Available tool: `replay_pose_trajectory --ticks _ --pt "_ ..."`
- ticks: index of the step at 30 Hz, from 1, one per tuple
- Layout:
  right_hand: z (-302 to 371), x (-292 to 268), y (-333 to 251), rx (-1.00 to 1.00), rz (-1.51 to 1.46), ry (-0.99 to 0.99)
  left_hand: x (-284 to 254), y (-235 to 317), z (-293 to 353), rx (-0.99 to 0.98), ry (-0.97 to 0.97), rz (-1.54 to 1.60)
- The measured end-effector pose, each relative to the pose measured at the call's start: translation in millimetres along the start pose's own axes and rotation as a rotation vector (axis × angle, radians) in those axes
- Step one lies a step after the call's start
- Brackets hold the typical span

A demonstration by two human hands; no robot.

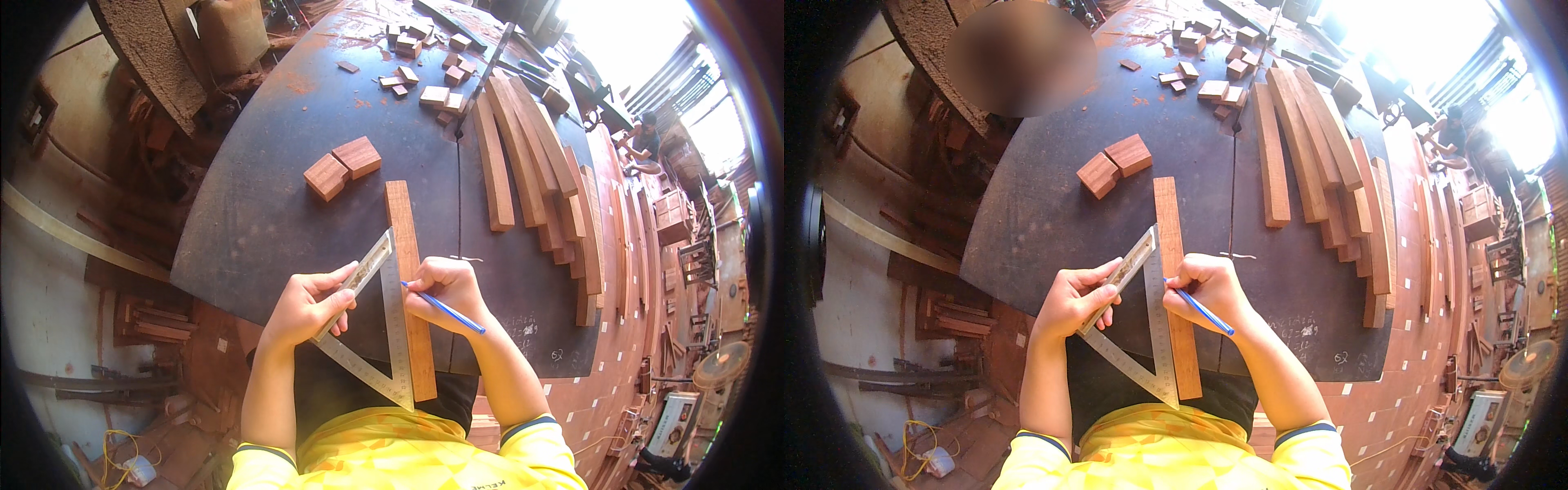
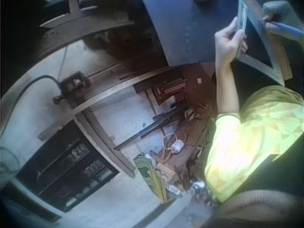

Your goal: The person uses a triangular ruler and a pen to mark lines on small wooden planks on a workbench. The person repeatedly positions the ruler, draws lines, and repositions the wood to mark multiple pieces in a workshop setting.

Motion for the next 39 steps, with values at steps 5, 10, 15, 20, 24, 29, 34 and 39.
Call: replay_pose_trajectory --ticks 5,10,15,20,24,29,34,39 --pt "0 1 -1 -0.023 0.006 0.008 -1 -2 0 -0.005 0.001 0.002" --pt "-1 1 -2 -0.012 0.022 0.008 -1 -2 0 -0.005 0.004 0.004" --pt "-2 1 -1 -0.027 0.071 0.007 -1 0 0 0.004 -0.008 0.004" --pt "-1 1 -1 -0.017 0.062 0.010 0 0 0 0.005 -0.005 -0.001" --pt "-1 1 -3 -0.012 0.049 0.013 1 2 1 -0.010 -0.001 0.002" --pt "0 -1 -3 0.019 0.035 0.009 2 2 1 -0.023 0.002 0.004" --pt "1 1 -3 0.047 -0.028 0.008 1 1 1 -0.007 0.007 0.008" --pt "9 -4 13 0.231 -0.208 0.105 -2 1 2 -0.023 0.029 0.014"
Point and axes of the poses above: each hand's wrist, its own z-axis away from the middle knuckle, its own x-axis out of the palm, y = z × x, the point moved 5 cm from there along -z, towards the middle knuckle, and after that the axes turned 5 degrees about -y, right-handed, at the moved point
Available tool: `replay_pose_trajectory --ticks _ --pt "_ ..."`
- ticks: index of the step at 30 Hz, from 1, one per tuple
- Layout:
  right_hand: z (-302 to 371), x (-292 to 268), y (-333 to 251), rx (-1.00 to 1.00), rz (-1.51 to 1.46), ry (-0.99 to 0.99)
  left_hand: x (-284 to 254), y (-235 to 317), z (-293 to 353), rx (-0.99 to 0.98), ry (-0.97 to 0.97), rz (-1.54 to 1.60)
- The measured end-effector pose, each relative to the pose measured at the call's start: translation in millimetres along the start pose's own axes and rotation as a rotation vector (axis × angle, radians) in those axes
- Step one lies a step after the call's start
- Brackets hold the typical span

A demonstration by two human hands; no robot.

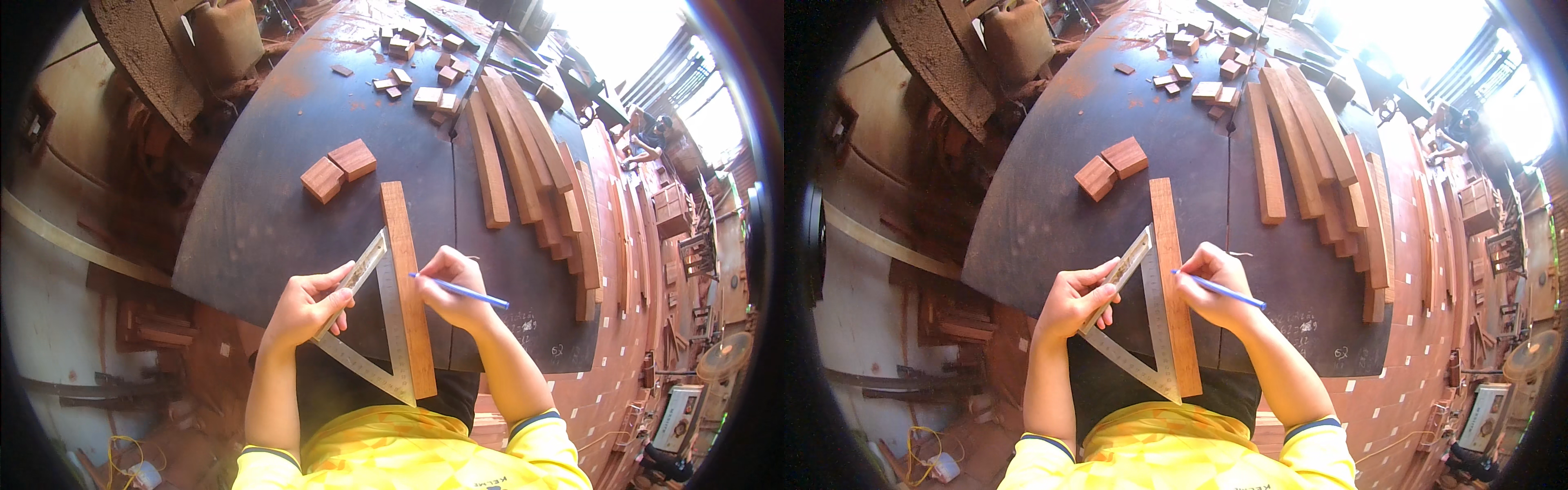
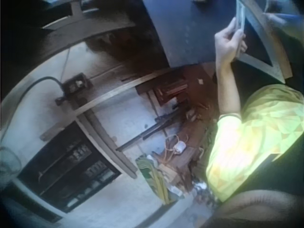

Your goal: The person uses a triangular ruler and a pen to mark lines on small wooden planks on a workbench. The person repeatedly positions the ruler, draws lines, and repositions the wood to mark multiple pieces in a workshop setting.

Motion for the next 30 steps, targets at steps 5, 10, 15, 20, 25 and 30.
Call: replay_pose_trajectory --ticks 5,10,15,20,25,30 --pt "40 -22 -19 -0.042 0.187 0.164 1 0 -1 0.002 -0.016 -0.029" --pt "75 3 -48 -0.257 0.631 0.192 -1 -3 -2 0.037 0.005 0.003" --pt "107 12 -37 -0.231 0.760 0.259 2 -2 -3 0.073 -0.008 -0.001" --pt "118 24 -33 -0.282 0.795 0.252 -3 -5 -3 0.109 -0.010 -0.010" --pt "117 26 -23 -0.285 0.774 0.223 -4 -7 -2 0.133 0.014 -0.035" --pt "119 30 -28 -0.212 0.749 0.151 -4 -8 -2 0.128 0.022 -0.058"
Point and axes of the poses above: each hand's wrist, its own z-axis away from the middle knuckle, its own x-axis out of the palm, y = z × x, the point moved 5 cm from there along -z, towards the middle knuckle, and after that the axes turned 5 degrees about -y, right-handed, at the moved point
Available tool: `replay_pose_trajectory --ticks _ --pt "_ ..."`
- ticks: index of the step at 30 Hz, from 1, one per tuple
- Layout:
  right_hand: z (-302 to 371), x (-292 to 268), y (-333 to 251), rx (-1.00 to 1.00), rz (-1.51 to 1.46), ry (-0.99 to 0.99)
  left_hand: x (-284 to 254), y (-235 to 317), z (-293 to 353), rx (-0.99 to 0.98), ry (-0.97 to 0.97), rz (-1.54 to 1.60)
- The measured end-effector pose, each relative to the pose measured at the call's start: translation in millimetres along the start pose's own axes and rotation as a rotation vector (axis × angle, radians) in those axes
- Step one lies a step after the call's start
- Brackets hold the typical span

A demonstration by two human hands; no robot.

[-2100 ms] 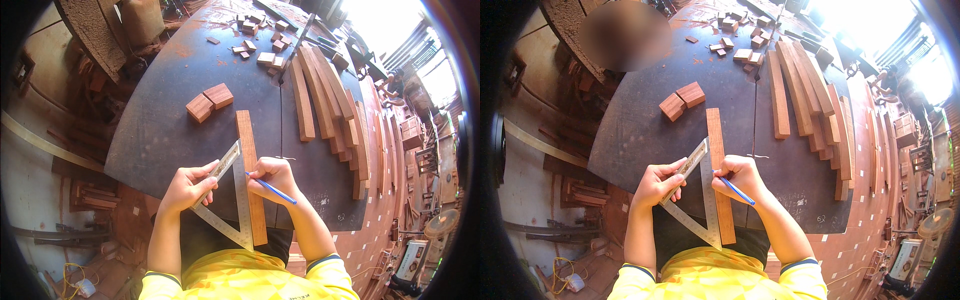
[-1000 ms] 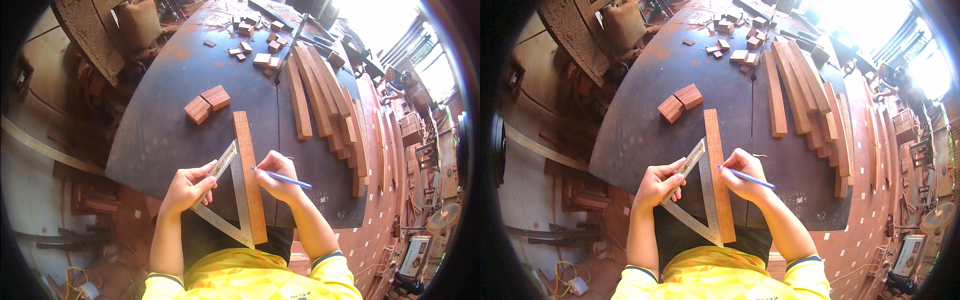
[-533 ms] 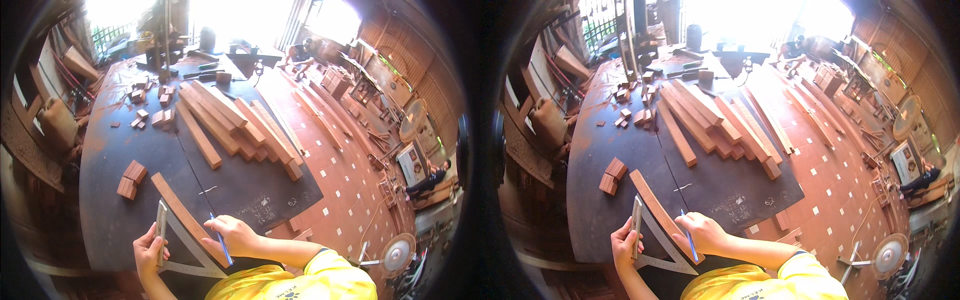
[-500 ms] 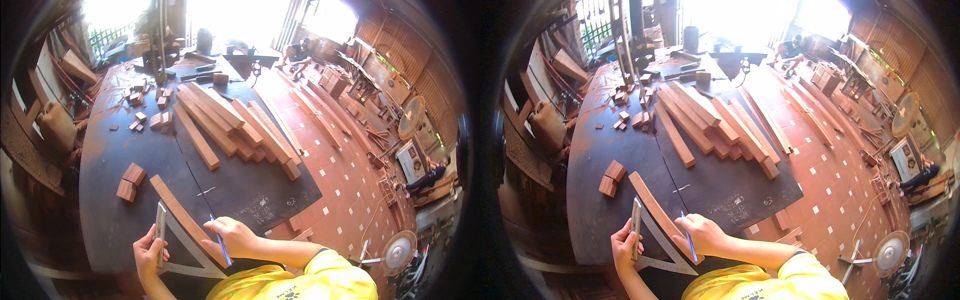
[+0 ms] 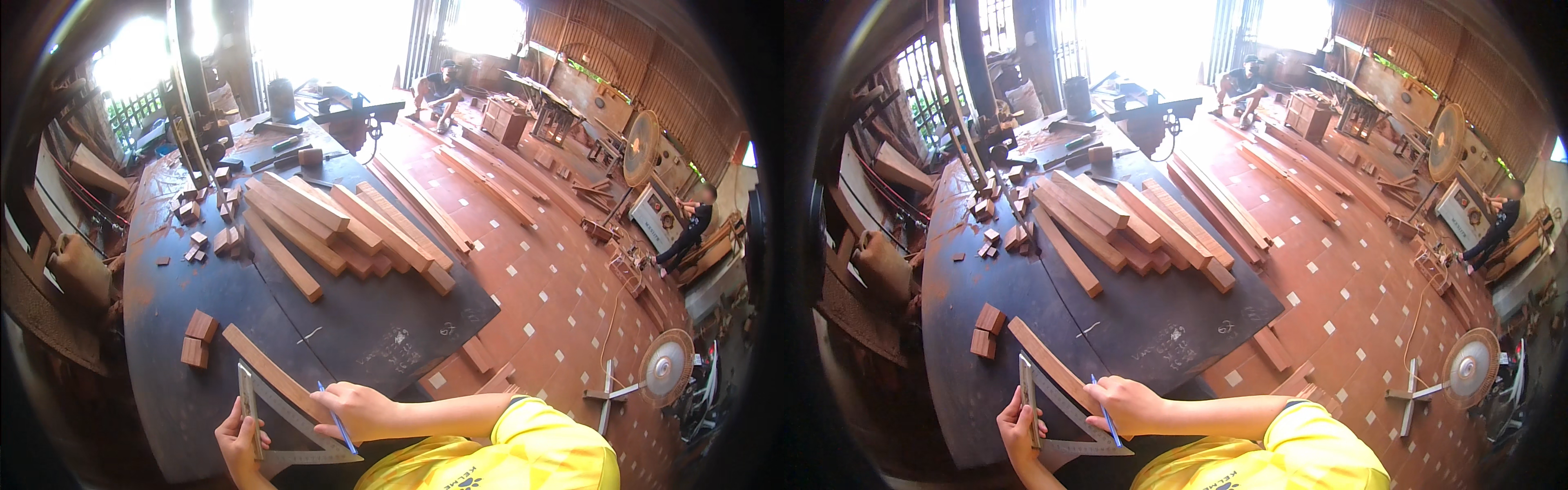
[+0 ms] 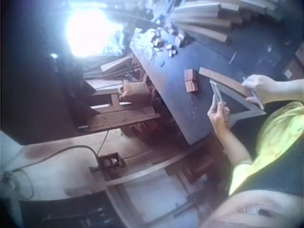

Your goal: The person uses a triangular ruler and a pen to mark lines on small wooden planks on a workbench. The person repeatedly positions the ruler, draws lines, and repositions the wood to mark multiple pieces in a workshop setting.

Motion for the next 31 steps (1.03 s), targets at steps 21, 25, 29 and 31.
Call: replay_pose_trajectory --ticks 21,25,29,31 --pt "34 -26 49 -0.097 0.316 0.432 -3 -1 7 -0.017 -0.040 -0.087" --pt "59 -25 67 -0.016 0.261 0.506 -29 20 1 -0.095 0.055 -0.076" --pt "72 -16 84 0.070 0.214 0.492 -147 -25 -101 -0.587 0.013 -0.107" --pt "79 -14 78 0.108 0.230 0.477 -77 23 -47 -0.135 -0.160 -0.352"
Point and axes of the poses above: each hand's wrist, its own z-axis away from the middle knuckle, its own x-axis out of the palm, y = z × x, the point moved 5 cm from there along -z, towards the middle knuckle, and after that the axes turned 5 degrees about -y, right-handed, at the moved point
